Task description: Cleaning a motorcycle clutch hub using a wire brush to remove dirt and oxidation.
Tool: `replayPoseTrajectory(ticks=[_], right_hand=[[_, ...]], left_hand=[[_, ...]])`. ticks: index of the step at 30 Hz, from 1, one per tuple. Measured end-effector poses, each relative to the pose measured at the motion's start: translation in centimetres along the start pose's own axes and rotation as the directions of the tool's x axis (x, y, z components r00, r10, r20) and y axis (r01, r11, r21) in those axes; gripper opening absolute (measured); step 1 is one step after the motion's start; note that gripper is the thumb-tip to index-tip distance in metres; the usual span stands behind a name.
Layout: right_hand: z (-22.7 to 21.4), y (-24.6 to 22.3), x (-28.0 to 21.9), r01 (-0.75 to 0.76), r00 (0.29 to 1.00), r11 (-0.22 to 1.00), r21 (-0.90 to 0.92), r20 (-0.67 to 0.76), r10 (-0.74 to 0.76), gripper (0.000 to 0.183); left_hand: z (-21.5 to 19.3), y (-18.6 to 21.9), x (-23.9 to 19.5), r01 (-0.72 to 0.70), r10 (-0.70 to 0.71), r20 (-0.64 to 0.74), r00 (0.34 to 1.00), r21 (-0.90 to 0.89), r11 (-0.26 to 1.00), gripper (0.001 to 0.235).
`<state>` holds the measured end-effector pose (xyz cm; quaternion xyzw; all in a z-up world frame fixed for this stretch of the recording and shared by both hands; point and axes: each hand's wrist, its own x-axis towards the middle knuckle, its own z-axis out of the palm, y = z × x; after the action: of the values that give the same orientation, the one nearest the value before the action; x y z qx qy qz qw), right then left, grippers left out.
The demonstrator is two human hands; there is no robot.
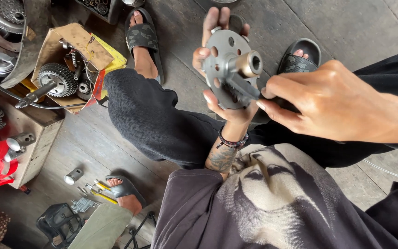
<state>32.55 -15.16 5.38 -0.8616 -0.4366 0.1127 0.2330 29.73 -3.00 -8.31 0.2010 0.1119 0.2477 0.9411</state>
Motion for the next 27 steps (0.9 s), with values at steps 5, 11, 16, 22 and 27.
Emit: replayPoseTrajectory(ticks=[5,11,16,22,27], right_hand=[[-1.0,-0.1,-0.2,-0.023,0.998,0.998,0.051,0.062,0.020,0.021],[-0.5,-0.1,-0.3,-0.018,0.999,0.999,0.051,0.035,0.016,0.021],[-0.5,0.8,-1.1,0.012,0.998,0.996,-0.087,0.060,-0.007,0.027],[-1.3,1.8,-1.7,0.040,0.999,0.910,-0.414,0.014,-0.038,0.023],[-2.3,2.8,-2.0,0.017,0.998,0.854,-0.520,-0.036,-0.042,0.024]], left_hand=[[3.3,0.3,0.7,-0.156,0.136,0.194,0.971,0.089,0.984,0.047],[2.8,0.0,0.5,-0.150,0.136,0.207,0.969,0.049,0.988,0.047],[3.8,0.7,-0.1,-0.071,0.062,0.195,0.979,0.038,0.997,0.046],[3.6,2.8,0.7,0.188,-0.160,0.182,0.970,-0.151,0.970,0.045],[3.5,3.3,0.8,0.281,-0.234,0.188,0.954,-0.283,0.917,0.047]])
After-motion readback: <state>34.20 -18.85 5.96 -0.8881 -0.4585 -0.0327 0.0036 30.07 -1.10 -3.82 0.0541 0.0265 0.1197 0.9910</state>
